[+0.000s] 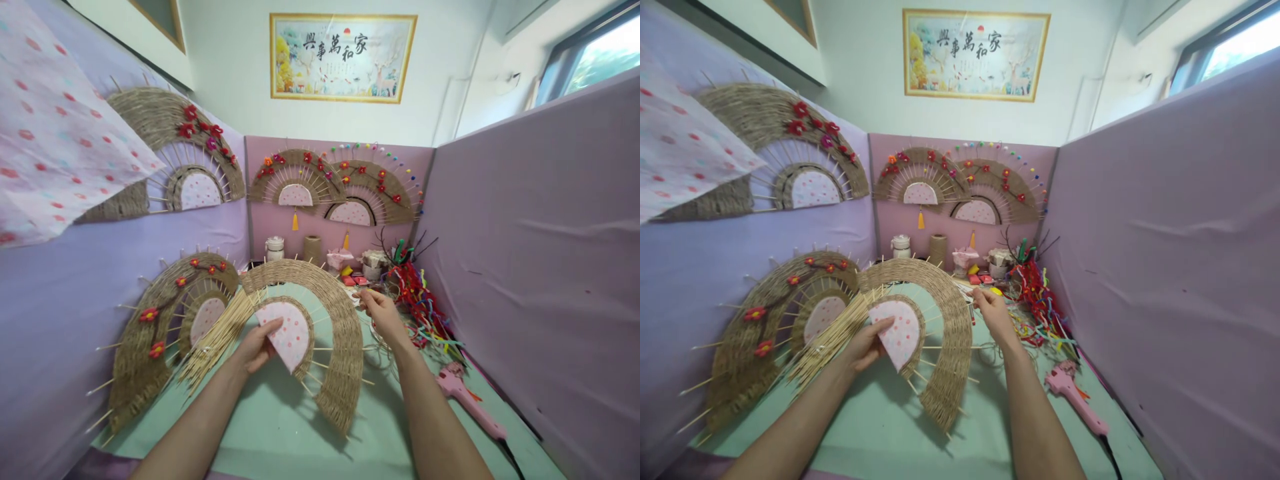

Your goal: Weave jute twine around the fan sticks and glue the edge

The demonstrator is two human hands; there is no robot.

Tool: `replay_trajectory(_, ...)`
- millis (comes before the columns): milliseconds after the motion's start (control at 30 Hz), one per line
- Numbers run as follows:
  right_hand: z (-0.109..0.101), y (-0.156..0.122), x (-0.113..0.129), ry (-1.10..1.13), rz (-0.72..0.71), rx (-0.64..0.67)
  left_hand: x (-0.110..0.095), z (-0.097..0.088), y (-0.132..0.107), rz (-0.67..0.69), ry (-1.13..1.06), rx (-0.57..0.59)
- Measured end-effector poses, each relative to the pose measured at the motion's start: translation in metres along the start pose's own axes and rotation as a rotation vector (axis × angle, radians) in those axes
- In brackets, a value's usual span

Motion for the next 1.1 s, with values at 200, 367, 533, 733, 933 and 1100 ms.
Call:
replay_trajectory(200, -0.002, -0.004, 0.030, -0.339, -0.325, -0.022, -0.001, 0.001, -0.003, 0.050, 0.012, -0.035)
replay_trajectory(367, 0.005, -0.012, 0.046, -0.525, -0.549, -0.043, -0.004, 0.003, -0.004, 0.123, 0.005, -0.036)
replay_trajectory(533, 0.004, -0.013, 0.042, -0.460, -0.485, -0.101, -0.007, 0.002, -0.005, 0.173, -0.096, -0.044)
replay_trajectory(733, -0.005, -0.011, 0.040, -0.277, -0.347, -0.155, -0.007, 0.004, -0.007, 0.171, -0.114, -0.012)
replay_trajectory(933, -0.002, -0.009, 0.032, -0.098, -0.228, -0.081, -0.007, 0.002, -0.006, 0.161, -0.154, -0.005)
replay_trajectory(1100, 0.004, -0.008, 0.030, -0.085, -0.211, -0.025, -0.010, -0.001, -0.004, 0.181, -0.208, -0.022)
Point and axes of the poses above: each hand's wrist, its own y-axis towards the middle knuckle, its own z-axis out of the palm, x = y × z, the point moved 7 cm from there along y, towards the middle knuckle, and after that the axes turned 9 degrees about -z, right-handed, at the moved point
